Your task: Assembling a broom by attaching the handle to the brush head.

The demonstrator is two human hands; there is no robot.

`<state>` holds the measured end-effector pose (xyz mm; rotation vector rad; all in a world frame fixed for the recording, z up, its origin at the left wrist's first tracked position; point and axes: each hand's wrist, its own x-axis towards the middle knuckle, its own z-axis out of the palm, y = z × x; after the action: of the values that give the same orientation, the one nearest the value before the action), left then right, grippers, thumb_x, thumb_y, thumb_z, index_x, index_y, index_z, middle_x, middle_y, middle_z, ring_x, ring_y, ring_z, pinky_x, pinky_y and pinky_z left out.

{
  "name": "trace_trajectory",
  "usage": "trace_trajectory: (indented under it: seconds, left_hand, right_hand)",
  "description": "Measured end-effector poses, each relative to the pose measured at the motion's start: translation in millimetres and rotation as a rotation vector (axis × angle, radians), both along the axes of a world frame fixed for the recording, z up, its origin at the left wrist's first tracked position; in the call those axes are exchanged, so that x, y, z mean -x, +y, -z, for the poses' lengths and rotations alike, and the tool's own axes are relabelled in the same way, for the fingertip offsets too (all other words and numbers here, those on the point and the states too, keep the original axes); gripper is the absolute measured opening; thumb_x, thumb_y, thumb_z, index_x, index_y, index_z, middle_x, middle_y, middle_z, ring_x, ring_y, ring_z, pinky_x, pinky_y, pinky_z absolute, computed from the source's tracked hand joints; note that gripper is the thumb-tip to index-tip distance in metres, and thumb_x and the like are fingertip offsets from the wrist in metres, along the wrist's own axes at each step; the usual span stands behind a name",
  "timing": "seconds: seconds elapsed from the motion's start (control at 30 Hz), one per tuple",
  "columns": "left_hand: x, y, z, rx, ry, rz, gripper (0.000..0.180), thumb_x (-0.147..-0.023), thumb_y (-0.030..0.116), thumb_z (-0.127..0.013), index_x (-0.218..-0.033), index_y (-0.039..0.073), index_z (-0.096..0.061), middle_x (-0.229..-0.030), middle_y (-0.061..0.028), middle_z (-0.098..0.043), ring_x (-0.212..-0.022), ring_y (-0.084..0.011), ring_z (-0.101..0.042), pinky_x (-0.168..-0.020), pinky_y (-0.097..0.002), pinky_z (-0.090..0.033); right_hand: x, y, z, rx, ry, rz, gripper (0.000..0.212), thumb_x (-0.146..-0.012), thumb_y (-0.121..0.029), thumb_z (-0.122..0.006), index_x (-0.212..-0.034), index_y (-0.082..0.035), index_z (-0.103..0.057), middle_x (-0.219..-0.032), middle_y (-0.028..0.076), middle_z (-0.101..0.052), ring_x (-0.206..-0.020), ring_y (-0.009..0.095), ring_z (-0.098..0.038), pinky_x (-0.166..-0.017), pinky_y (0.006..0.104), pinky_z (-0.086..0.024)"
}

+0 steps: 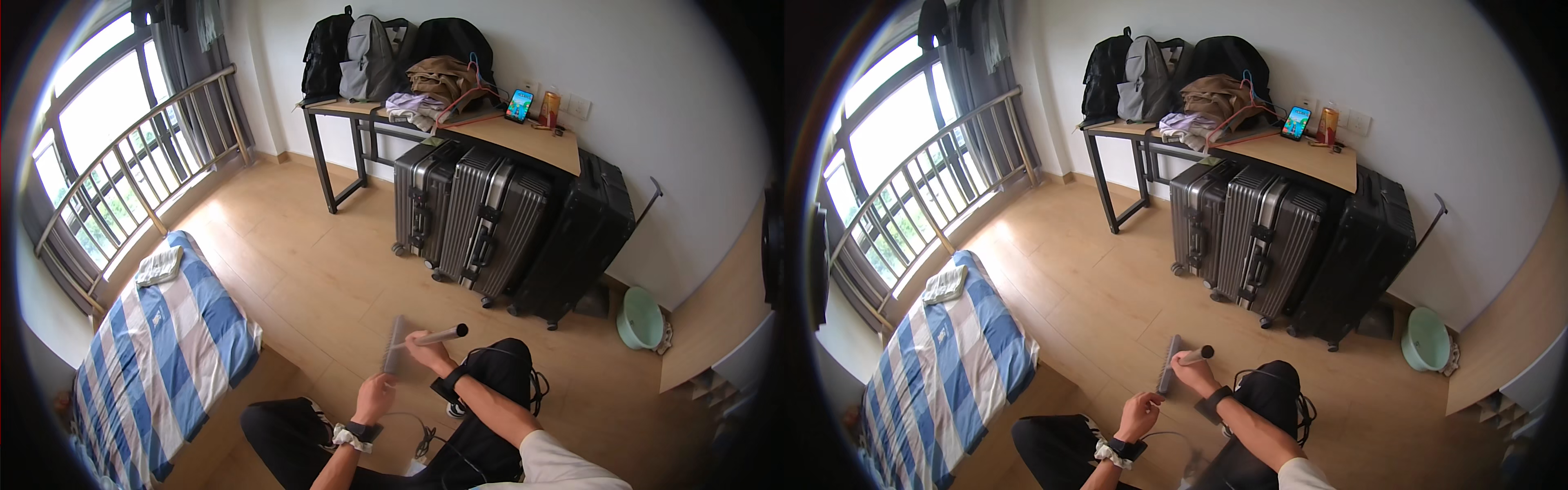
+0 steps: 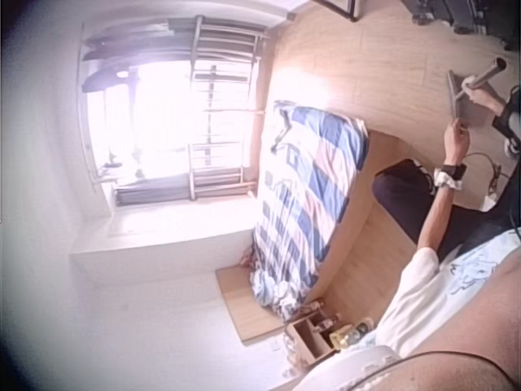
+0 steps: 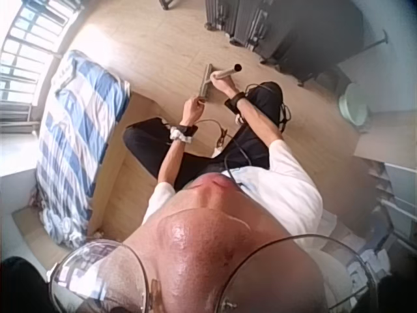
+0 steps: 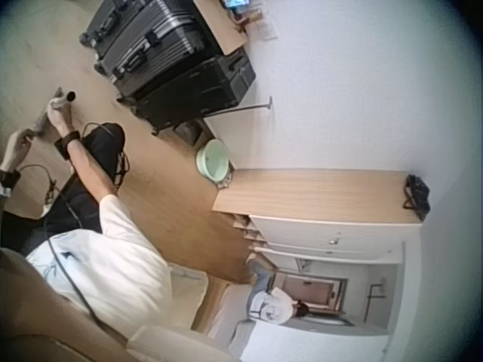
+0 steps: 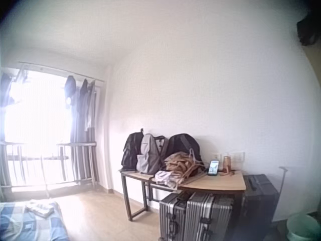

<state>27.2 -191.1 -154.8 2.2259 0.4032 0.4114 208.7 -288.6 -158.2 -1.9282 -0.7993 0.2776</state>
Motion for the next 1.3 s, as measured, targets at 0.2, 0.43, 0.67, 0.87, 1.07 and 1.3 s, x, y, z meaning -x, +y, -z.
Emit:
trace_trajectory:
  seconds: [0.2,0.43,0.67,0.87,1.07,1.3]
  left_hand:
    - [-2,-2,-2,0.015,-0.021,-0.031,0.023,-0.074,0.000,-0.056,-0.092,0.006,-0.069,-0.087,-0.0097,-0.065,-0.074,-0.0227,-0.063,-0.068,-0.0322,-0.052]
    - [0,-3,-6,0.040,-0.067,-0.015,0.026,-0.074,0.001,-0.058,-0.097,0.006,-0.068,-0.103,-0.0127,-0.063,-0.086,-0.0246,-0.064,-0.075,-0.0326,-0.054]
    - [2,0,-2,0.028,-0.047,-0.004,0.026,-0.074,0.003,-0.059,-0.100,0.005,-0.067,-0.107,-0.0123,-0.064,-0.093,-0.0252,-0.064,-0.076,-0.0333,-0.054]
    - [-3,-3,-6,0.117,0.081,-0.011,0.041,-0.076,0.005,-0.060,-0.117,0.006,-0.060,-0.113,-0.0123,-0.064,-0.098,-0.0249,-0.064,-0.078,-0.0337,-0.054]
    - [-3,-4,-1,0.123,0.042,0.007,0.059,-0.077,0.006,-0.061,-0.135,0.006,-0.048,-0.118,-0.0134,-0.062,-0.100,-0.0246,-0.064,-0.080,-0.0339,-0.053]
    - [-2,-5,0,0.125,0.034,0.021,0.062,-0.077,0.007,-0.063,-0.136,0.005,-0.046,-0.119,-0.0136,-0.062,-0.099,-0.0245,-0.064,-0.080,-0.0340,-0.054]
  right_hand:
    - [15,5,-1,-0.051,0.437,-0.123,0.029,-0.093,-0.027,-0.058,-0.092,0.001,-0.066,-0.067,0.009,-0.066,-0.059,0.016,-0.065,-0.054,0.0289,-0.052]
    - [17,11,27,0.004,0.446,-0.377,0.029,-0.094,-0.027,-0.057,-0.096,0.000,-0.067,-0.074,0.005,-0.066,-0.062,0.012,-0.063,-0.056,0.0255,-0.052]
    - [3,3,20,0.059,0.086,-0.100,0.025,-0.090,-0.023,-0.055,-0.089,-0.002,-0.068,-0.066,0.009,-0.065,-0.061,0.016,-0.065,-0.055,0.0314,-0.051]
    - [5,-1,1,0.156,-0.134,-0.117,0.024,-0.087,-0.028,-0.058,-0.089,-0.006,-0.067,-0.080,0.014,-0.068,-0.075,0.031,-0.067,-0.067,0.0377,-0.052]
    - [15,2,-15,0.215,-0.068,-0.222,0.031,-0.088,-0.037,-0.059,-0.089,-0.007,-0.069,-0.081,0.014,-0.069,-0.076,0.030,-0.067,-0.068,0.0364,-0.052]
    - [18,2,-18,0.114,-0.112,-0.278,0.031,-0.086,-0.036,-0.064,-0.084,-0.006,-0.070,-0.072,0.016,-0.067,-0.068,0.032,-0.068,-0.062,0.0366,-0.053]
